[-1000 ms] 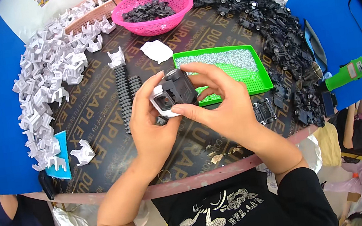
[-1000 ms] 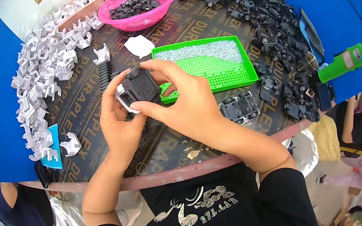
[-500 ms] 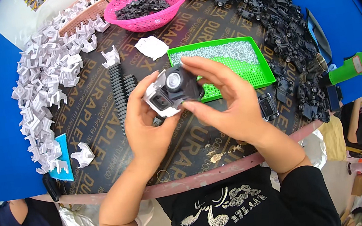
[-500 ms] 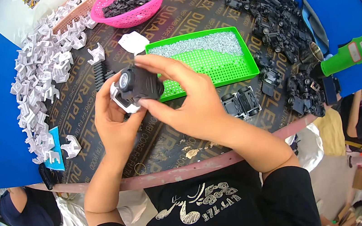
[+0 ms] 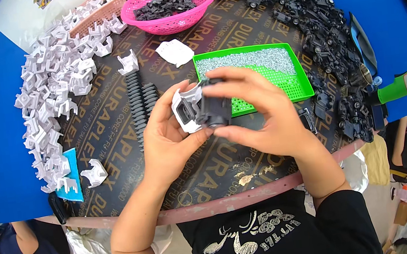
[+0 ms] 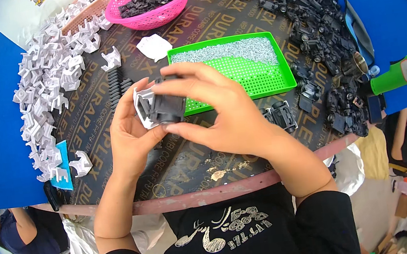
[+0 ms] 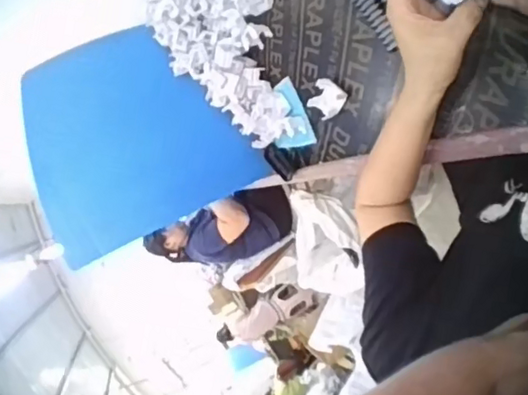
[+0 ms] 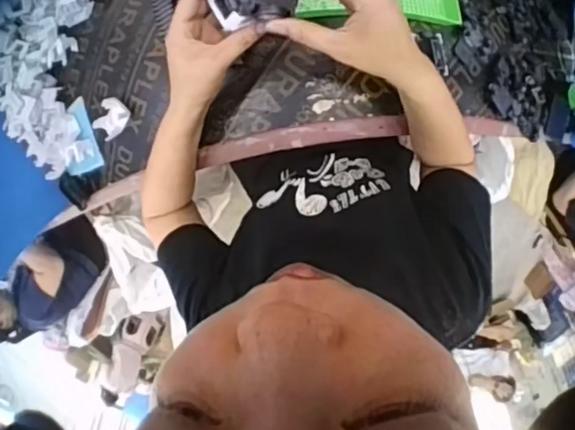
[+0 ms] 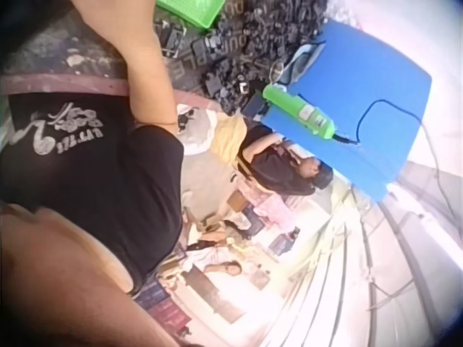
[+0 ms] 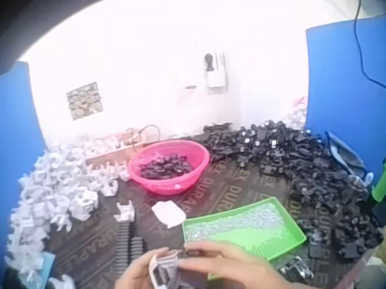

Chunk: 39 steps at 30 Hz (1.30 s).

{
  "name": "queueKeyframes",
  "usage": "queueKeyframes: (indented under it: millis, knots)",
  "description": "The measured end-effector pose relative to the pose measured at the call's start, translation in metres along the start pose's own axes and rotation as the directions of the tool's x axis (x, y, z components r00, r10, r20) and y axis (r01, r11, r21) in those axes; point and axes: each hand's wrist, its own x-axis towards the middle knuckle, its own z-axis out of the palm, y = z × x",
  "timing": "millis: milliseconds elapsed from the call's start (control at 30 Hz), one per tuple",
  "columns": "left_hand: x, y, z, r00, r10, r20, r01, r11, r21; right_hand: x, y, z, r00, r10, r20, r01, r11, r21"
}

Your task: Assembling small plastic chassis and components using an electric screwdriver.

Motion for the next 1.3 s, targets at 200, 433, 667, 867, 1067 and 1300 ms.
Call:
queueKeyframes:
  millis: [200,433,667,867,1067,1300]
  knots:
    - [-0.003,0.000,0.001,0.993,0.001,0.122,0.000,1.000,-0.008,0.001,0.012,0.001,0.996,-0.082,-0.033,0.087,0.871,0.484]
    - [-0.004,0.000,0.004,0.992,0.016,0.127,-0.019,0.999,0.030,0.000,0.015,0.001,0.994,-0.093,0.061,0.056,0.892,0.449]
    - [-0.007,-0.002,0.007,0.996,0.044,0.074,-0.048,0.997,0.060,-0.001,0.011,-0.001,0.997,-0.051,0.056,0.033,0.956,0.292]
    - [-0.010,0.001,0.007,0.992,0.040,0.118,-0.055,0.991,0.124,0.002,0.005,-0.010,0.978,-0.040,0.205,-0.003,0.978,0.208]
    - [-0.007,0.002,0.013,0.998,0.028,0.055,-0.031,0.998,0.050,0.002,0.003,0.001,0.997,-0.073,0.022,0.073,0.997,-0.017]
    - [-0.008,-0.006,0.005,0.895,0.446,0.030,-0.392,0.750,0.532,-0.012,-0.003,0.027,0.962,0.113,-0.251,-0.061,0.977,0.207]
